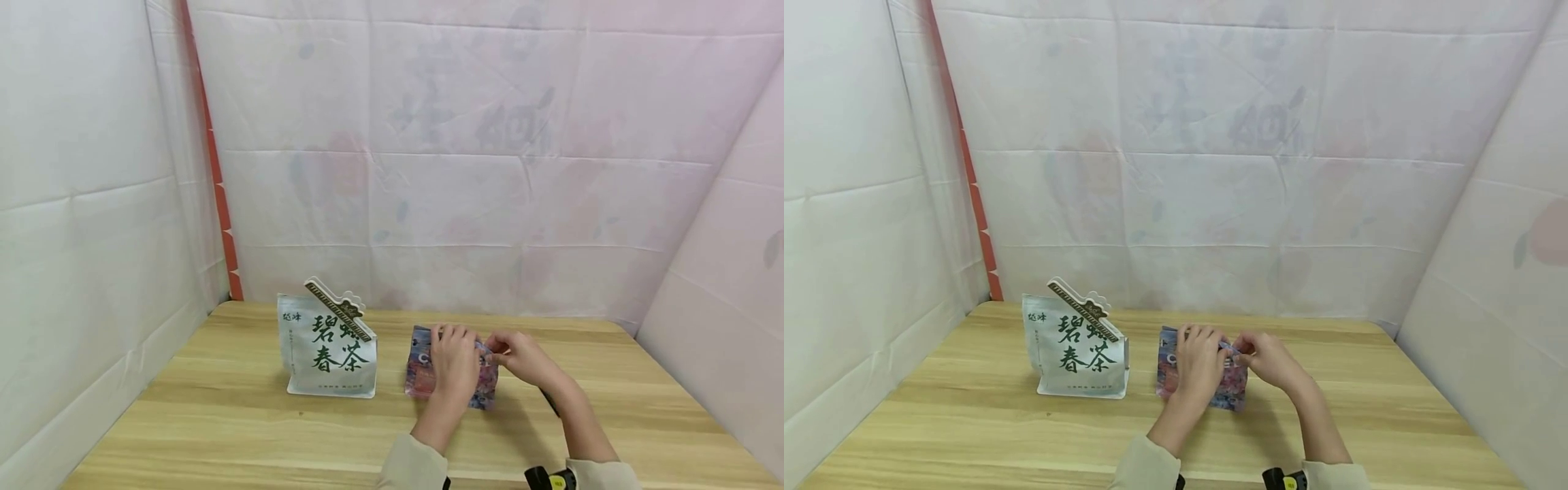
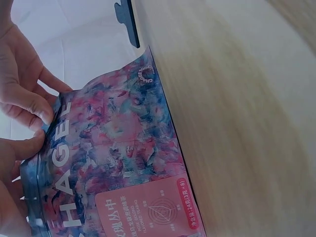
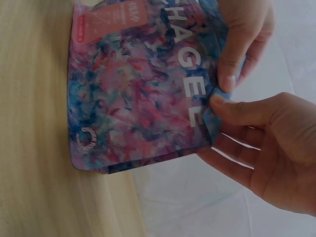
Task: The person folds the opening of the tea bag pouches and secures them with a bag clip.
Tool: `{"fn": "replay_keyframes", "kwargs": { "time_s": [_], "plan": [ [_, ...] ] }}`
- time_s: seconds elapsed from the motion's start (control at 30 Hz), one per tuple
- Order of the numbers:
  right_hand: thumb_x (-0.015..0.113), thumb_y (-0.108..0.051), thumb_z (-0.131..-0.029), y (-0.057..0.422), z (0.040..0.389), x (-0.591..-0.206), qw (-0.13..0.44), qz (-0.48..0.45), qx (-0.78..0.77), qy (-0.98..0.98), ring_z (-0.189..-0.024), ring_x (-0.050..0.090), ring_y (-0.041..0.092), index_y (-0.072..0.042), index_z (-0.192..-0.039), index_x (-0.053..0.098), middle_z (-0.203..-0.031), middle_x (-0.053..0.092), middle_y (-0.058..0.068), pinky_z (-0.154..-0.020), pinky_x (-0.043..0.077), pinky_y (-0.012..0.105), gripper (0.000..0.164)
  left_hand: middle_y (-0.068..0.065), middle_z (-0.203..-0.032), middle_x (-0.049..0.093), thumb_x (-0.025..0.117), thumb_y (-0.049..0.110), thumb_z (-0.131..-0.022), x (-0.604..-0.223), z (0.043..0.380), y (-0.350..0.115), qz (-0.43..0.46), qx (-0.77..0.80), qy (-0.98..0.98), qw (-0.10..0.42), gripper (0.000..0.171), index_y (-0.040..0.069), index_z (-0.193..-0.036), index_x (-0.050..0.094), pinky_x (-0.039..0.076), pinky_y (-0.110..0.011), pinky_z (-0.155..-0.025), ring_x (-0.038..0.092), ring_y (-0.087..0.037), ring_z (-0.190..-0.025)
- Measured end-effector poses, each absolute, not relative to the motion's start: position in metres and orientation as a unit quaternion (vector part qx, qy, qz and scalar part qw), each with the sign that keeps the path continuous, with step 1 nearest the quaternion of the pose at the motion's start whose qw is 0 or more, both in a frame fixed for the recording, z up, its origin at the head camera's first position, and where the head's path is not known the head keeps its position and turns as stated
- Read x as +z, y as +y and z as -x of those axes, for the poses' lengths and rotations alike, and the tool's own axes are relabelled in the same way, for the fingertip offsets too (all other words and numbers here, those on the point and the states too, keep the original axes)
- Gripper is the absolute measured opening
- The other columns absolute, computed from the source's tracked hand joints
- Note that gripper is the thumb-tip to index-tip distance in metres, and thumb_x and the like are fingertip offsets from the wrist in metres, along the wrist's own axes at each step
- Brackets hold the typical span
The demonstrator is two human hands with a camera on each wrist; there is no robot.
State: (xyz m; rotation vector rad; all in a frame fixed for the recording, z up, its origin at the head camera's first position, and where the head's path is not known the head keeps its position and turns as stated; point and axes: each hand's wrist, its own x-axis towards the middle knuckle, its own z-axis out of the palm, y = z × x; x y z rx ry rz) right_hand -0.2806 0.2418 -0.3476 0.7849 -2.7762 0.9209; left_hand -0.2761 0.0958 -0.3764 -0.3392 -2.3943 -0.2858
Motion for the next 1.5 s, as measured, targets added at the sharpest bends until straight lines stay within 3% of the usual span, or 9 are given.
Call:
{"fn": "replay_keyframes", "kwargs": {
  "time_s": [0.13, 0.23, 0.53, 0.93, 1.23, 1.5],
  "plan": [
    [0.056, 0.007, -0.086, 0.249, 0.279, -0.347, 0.02, -0.285, 0.311, -0.906, -0.087, 0.059, 0.029, 0.001, -0.098, 0.062, -0.093, 0.061, 0.007, -0.071, 0.051, 0.035, 0.015, 0.016, -0.088, 0.06, 0.072, 0.037, -0.078, -0.377, 0.276, 0.096, 0.133, -0.125, -0.92, 0.347, 0.009, 0.031, -0.083, 0.067, 0.03, -0.03, -0.095, 0.052, -0.007, -0.088],
    [0.056, 0.008, -0.086, 0.253, 0.279, -0.349, 0.014, -0.288, 0.303, -0.908, -0.088, 0.059, 0.03, 0.001, -0.098, 0.063, -0.093, 0.061, 0.007, -0.071, 0.051, 0.035, 0.016, 0.016, -0.088, 0.061, 0.072, 0.036, -0.078, -0.376, 0.276, 0.095, 0.134, -0.137, -0.92, 0.343, 0.009, 0.03, -0.082, 0.067, 0.031, -0.03, -0.095, 0.053, -0.008, -0.088],
    [0.062, 0.008, -0.081, 0.247, 0.285, -0.355, 0.06, -0.254, 0.278, -0.924, -0.072, 0.06, 0.017, -0.007, -0.08, 0.065, -0.077, 0.061, -0.001, -0.06, 0.049, 0.031, 0.015, 0.015, -0.089, 0.062, 0.073, 0.036, -0.077, -0.373, 0.277, 0.093, 0.13, -0.14, -0.925, 0.33, 0.009, 0.03, -0.082, 0.068, 0.03, -0.031, -0.097, 0.053, -0.008, -0.091],
    [0.065, 0.009, -0.077, 0.245, 0.288, -0.357, 0.084, -0.246, 0.267, -0.928, -0.064, 0.057, 0.012, -0.008, -0.075, 0.065, -0.07, 0.061, -0.002, -0.055, 0.047, 0.028, 0.017, 0.017, -0.086, 0.061, 0.074, 0.037, -0.076, -0.368, 0.276, 0.09, 0.138, -0.146, -0.929, 0.31, 0.009, 0.031, -0.08, 0.068, 0.032, -0.029, -0.094, 0.053, -0.006, -0.087],
    [0.065, 0.006, -0.08, 0.244, 0.286, -0.356, 0.083, -0.252, 0.27, -0.926, -0.069, 0.059, 0.015, -0.007, -0.079, 0.065, -0.075, 0.061, -0.002, -0.058, 0.048, 0.03, 0.014, 0.015, -0.097, 0.063, 0.062, 0.042, -0.086, -0.357, 0.276, 0.075, 0.159, -0.17, -0.94, 0.251, 0.015, 0.031, -0.091, 0.07, 0.03, -0.037, -0.098, 0.054, -0.009, -0.096],
    [0.063, 0.008, -0.081, 0.241, 0.285, -0.357, 0.087, -0.258, 0.273, -0.923, -0.074, 0.06, 0.019, -0.007, -0.082, 0.063, -0.079, 0.061, -0.001, -0.059, 0.048, 0.031, 0.015, 0.016, -0.094, 0.064, 0.055, 0.046, -0.087, -0.357, 0.28, 0.064, 0.168, -0.163, -0.937, 0.259, 0.021, 0.033, -0.092, 0.07, 0.033, -0.036, -0.091, 0.055, -0.009, -0.091]
  ]
}}
